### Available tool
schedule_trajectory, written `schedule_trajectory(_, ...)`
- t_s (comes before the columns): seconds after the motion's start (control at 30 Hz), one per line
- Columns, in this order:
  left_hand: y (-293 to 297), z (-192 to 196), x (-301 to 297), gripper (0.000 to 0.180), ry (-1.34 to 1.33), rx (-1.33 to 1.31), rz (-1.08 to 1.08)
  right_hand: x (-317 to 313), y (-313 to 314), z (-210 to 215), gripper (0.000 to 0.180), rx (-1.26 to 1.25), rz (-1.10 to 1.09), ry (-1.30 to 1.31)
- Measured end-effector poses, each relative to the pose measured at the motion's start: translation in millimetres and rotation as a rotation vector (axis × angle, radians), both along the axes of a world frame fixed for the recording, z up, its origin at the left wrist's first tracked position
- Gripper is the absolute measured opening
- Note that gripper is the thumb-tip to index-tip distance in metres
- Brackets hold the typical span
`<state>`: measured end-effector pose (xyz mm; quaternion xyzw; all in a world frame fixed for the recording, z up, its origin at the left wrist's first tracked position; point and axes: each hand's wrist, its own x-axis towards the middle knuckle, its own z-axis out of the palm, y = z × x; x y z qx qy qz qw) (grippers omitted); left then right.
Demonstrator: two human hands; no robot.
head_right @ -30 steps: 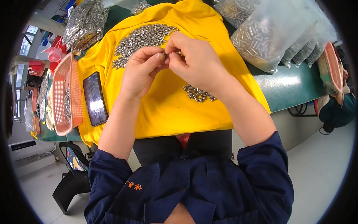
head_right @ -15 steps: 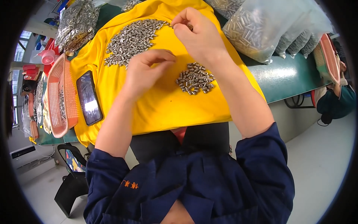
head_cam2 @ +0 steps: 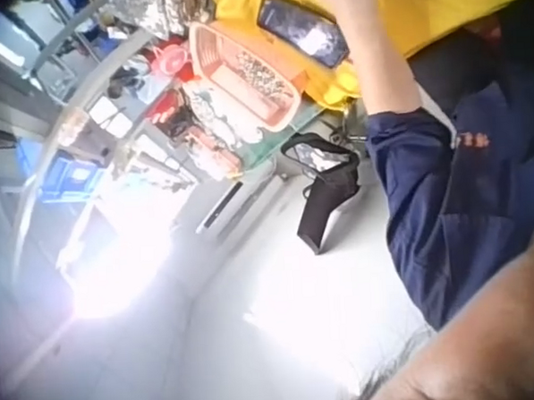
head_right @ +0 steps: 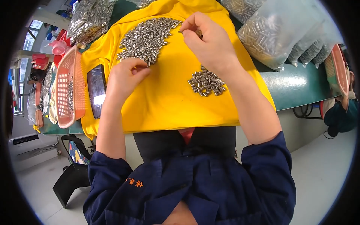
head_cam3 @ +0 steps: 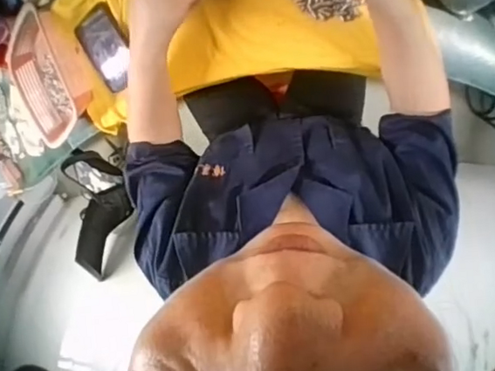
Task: Sorting and inspecting small metal hardware pieces on a yellow cloth at a workbench.
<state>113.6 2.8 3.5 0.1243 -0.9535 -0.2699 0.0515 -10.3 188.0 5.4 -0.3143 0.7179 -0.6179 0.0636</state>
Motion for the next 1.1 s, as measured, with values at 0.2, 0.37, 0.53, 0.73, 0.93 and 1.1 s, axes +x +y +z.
schedule_trajectory(0.2,-0.3,-4.6,-5.1,0.014,0.095,-0.148,-0.127,-1.7,0.2,-1.8,0.009,-0.017,-0.010,0.022)
schedule_trajectory(0.37,7.4,8.3,-14.6,0.014,-0.041,0.342,-0.033,2.9,-0.3,-0.2,0.008,-0.014,0.061,0.055)
schedule_trajectory(0.53,32.3,1.7,-38.2,0.015,0.174,1.148,-0.101,5.1,4.7,1.8,0.008,-0.051,0.185,0.066)
schedule_trajectory(0.73,30.4,-14.3,-41.1,0.013,0.232,1.451,-0.130,6.6,3.6,5.3,0.008,0.018,0.177,0.088)
schedule_trajectory(0.93,31.9,-13.8,-40.8,0.012,0.234,1.429,-0.183,9.9,0.8,4.4,0.008,-0.031,0.219,0.056)
schedule_trajectory(1.1,31.9,-14.8,-40.7,0.013,0.255,1.341,-0.185,13.8,1.1,8.6,0.004,0.152,0.131,0.224)
